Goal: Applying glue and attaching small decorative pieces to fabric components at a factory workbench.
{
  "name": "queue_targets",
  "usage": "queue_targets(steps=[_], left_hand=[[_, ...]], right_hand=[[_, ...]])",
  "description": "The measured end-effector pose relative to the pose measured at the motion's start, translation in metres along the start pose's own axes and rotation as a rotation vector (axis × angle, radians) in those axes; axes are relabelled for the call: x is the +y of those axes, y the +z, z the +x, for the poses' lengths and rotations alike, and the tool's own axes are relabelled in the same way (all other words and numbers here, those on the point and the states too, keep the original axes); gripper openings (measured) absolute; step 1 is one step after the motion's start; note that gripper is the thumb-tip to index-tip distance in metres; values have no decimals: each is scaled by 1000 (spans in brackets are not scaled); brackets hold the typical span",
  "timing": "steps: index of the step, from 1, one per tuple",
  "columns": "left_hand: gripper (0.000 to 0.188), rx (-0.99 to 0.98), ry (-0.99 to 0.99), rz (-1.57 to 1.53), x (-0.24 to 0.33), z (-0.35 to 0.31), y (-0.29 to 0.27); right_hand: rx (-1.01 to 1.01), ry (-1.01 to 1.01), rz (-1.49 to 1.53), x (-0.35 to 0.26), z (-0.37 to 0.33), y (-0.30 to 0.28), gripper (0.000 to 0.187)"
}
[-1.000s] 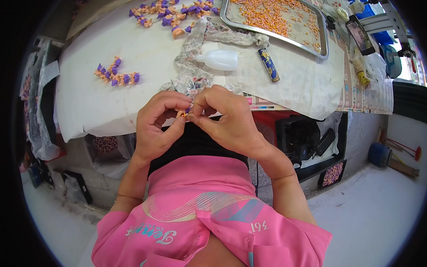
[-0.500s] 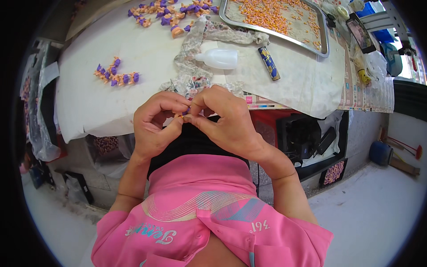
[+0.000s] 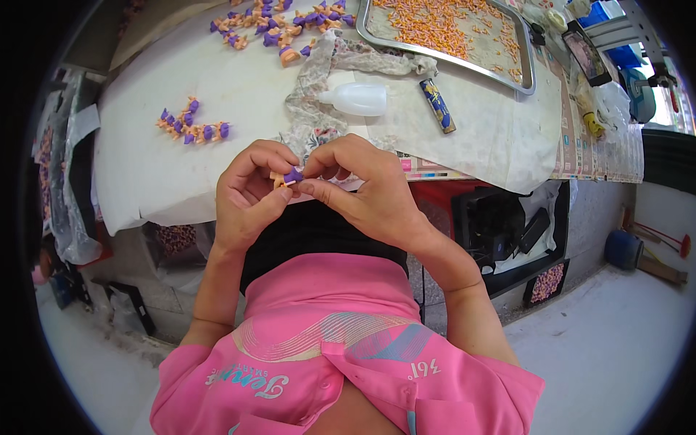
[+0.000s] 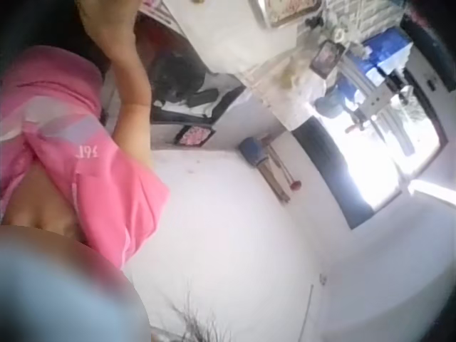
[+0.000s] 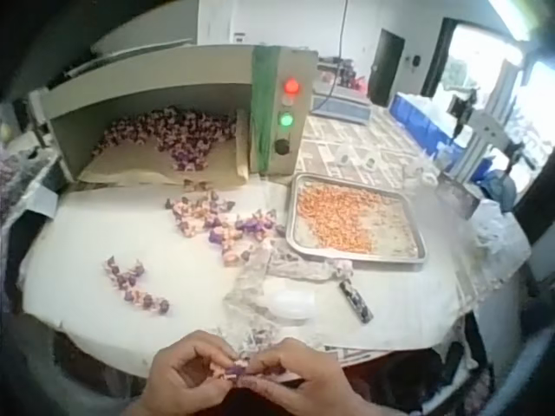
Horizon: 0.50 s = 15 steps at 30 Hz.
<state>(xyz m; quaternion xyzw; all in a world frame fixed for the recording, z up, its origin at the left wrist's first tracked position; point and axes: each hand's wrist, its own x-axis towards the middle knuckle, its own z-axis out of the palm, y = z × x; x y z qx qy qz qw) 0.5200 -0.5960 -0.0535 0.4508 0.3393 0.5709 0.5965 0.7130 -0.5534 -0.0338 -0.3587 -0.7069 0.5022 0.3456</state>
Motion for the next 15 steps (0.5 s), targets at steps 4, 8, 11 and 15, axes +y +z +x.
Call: queue_targets(steps=[4, 8, 11, 15], left_hand=[[20, 57, 66, 261, 2, 7, -10], [24, 148, 338, 934, 18, 33, -26], [24, 155, 495, 1283, 26, 47, -40], [21, 171, 505, 1422, 40, 56, -48]], right_hand=[[15, -33, -54, -3, -2, -6, 14], [39, -14, -37, -10, 3, -14, 11], [54, -3, -39, -18, 4, -23, 11], [92, 9, -44, -17, 5, -30, 11]])
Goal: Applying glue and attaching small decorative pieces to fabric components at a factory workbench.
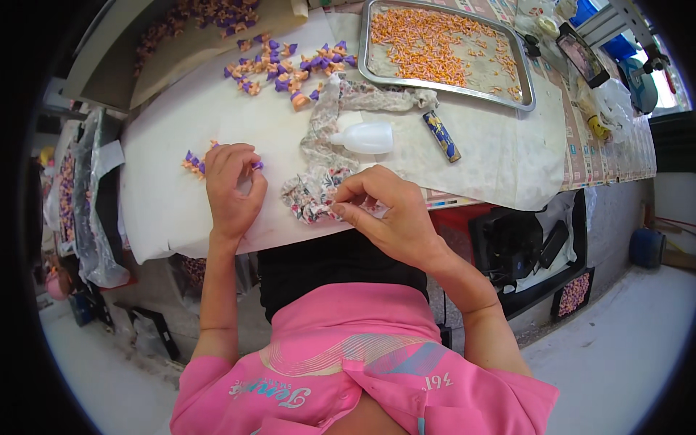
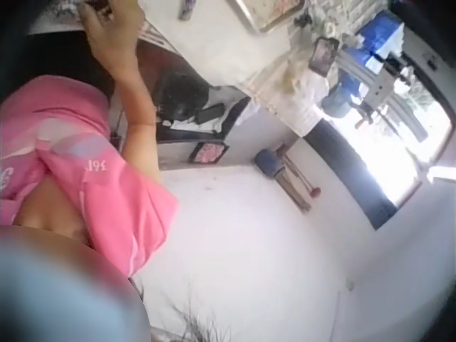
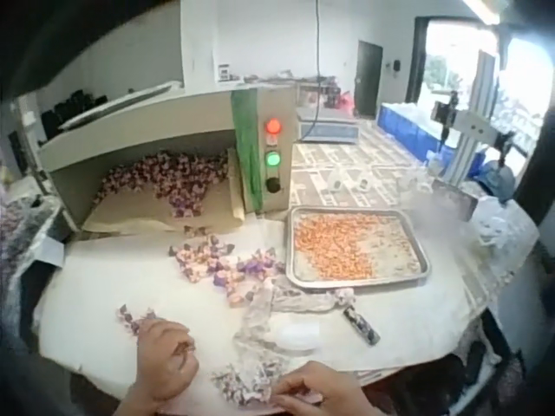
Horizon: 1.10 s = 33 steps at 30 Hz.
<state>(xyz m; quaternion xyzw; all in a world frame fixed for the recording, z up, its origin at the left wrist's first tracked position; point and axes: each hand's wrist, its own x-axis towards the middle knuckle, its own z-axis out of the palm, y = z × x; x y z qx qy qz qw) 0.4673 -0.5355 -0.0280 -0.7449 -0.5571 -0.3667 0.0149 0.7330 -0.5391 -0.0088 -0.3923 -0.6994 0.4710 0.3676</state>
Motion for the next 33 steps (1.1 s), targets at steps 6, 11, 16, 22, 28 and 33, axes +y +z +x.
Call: queue_targets(steps=[6, 11, 16, 22, 28, 33], left_hand=[[15, 51, -43, -42, -17, 30, -8], [18, 28, 22, 26, -48, 76, 3], [21, -177, -15, 117, -66, 94, 26], [18, -243, -43, 58, -53, 90, 12], [19, -98, -287, -533, -21, 56, -1], [20, -105, -665, -1193, 29, 7, 3]], right_hand=[[241, -130, -207, 13, 17, -19, 10], [300, -245, -534, 12, 45, -30, 25], [180, -194, -636, 15, 43, -33, 32], [54, -106, -570, 15, 42, -40, 38], [163, -66, -286, 6, 30, -29, 35], [177, -28, -77, -8, 13, -19, 34]])
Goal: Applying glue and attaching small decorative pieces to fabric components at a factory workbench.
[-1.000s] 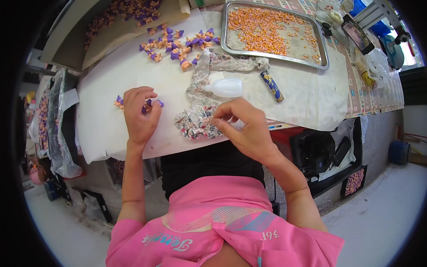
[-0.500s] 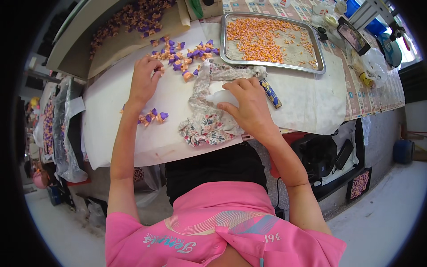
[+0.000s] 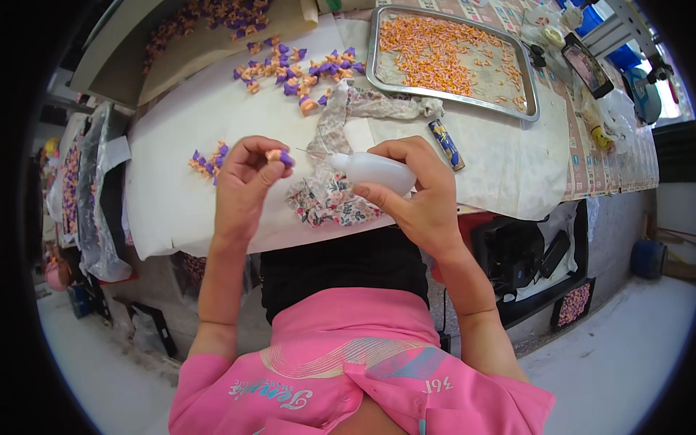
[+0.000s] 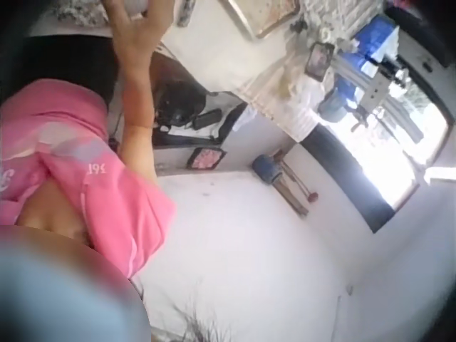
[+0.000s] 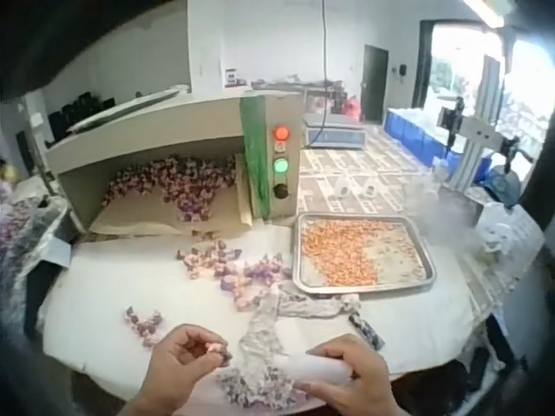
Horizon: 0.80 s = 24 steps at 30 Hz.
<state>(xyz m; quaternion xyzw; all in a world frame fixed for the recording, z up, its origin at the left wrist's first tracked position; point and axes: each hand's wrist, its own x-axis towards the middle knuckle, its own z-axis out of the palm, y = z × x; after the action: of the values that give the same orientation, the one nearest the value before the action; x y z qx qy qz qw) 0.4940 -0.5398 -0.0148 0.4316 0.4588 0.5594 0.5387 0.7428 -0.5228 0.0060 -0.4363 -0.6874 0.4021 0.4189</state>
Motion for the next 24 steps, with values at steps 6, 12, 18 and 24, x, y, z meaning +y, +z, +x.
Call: queue_targets(steps=[6, 12, 18, 24], left_hand=[[22, 2, -109, -199, -29, -25, 17], [21, 44, -64, -131, -42, -27, 23], [21, 46, -63, -146, -47, -27, 22], [20, 48, -62, -137, -50, -27, 22]], right_hand=[[149, -212, 54, 4, -14, 13, 37], [191, -200, -41, 7, -23, 19, 38], [174, -238, -100, 10, -20, 20, 39], [166, -248, -124, 12, -20, 21, 39]])
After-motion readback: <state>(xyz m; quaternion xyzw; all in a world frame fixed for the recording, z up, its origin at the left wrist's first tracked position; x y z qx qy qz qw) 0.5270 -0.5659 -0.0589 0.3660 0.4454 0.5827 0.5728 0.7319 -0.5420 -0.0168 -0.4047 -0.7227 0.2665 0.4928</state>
